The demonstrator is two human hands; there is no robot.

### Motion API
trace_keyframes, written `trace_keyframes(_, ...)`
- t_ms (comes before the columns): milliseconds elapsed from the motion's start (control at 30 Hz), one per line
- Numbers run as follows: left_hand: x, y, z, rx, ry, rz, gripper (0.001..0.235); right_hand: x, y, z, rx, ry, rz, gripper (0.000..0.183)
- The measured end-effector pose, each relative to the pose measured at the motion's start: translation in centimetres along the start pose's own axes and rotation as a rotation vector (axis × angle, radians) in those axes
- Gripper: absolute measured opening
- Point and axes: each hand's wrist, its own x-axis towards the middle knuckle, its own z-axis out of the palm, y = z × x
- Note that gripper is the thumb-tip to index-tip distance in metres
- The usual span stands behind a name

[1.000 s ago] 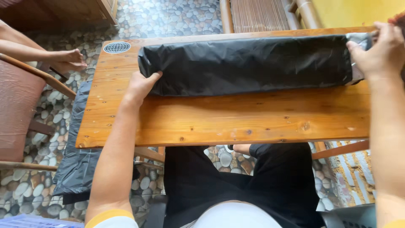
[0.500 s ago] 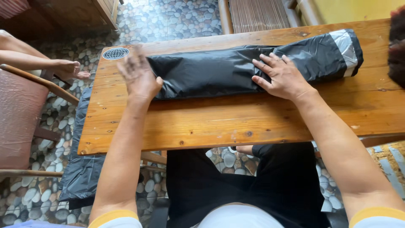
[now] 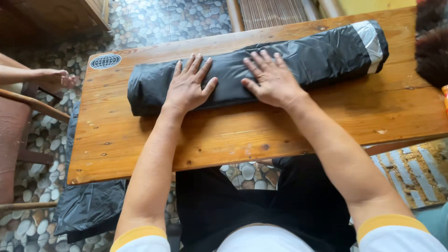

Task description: The person places a black package into a black zippered pouch, seals it, and wipes the pouch with a feather duster. They then fold a large black plastic sheet on the table, wipe it with the duster, and place it into a basket. Finally, they repeat the process with another package.

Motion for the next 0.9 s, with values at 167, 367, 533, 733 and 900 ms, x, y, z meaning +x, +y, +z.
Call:
trace_keyframes(167,0.1,-0.9,0.0,0.009,-0.033,-0.026,0.078,-1.9,6.4,-0.6,-0.056,-0.129,0.204,0.077)
trace_keyframes(367,-1.5,-2.8,-2.5,0.073,-0.152,-0.168,0.092,-5.9,14.7,-0.9,-0.124,-0.119,0.393,0.078)
trace_keyframes(533,-2.6,-6.2,-3.4,0.180,-0.187,-0.347,0.100,-7.2,16.7,0.5,0.036,-0.027,0.488,0.081)
trace_keyframes(733,-4.1,-10.2,-1.7,-0.035,-0.079,-0.433,0.091,-7.4,16.3,0.1,0.117,-0.003,0.476,0.081)
trace_keyframes(900,-4.5,-10.2,-2.0,-0.061,-0.061,-0.413,0.086,-7.3,16.4,0.3,0.190,0.004,0.495,0.071)
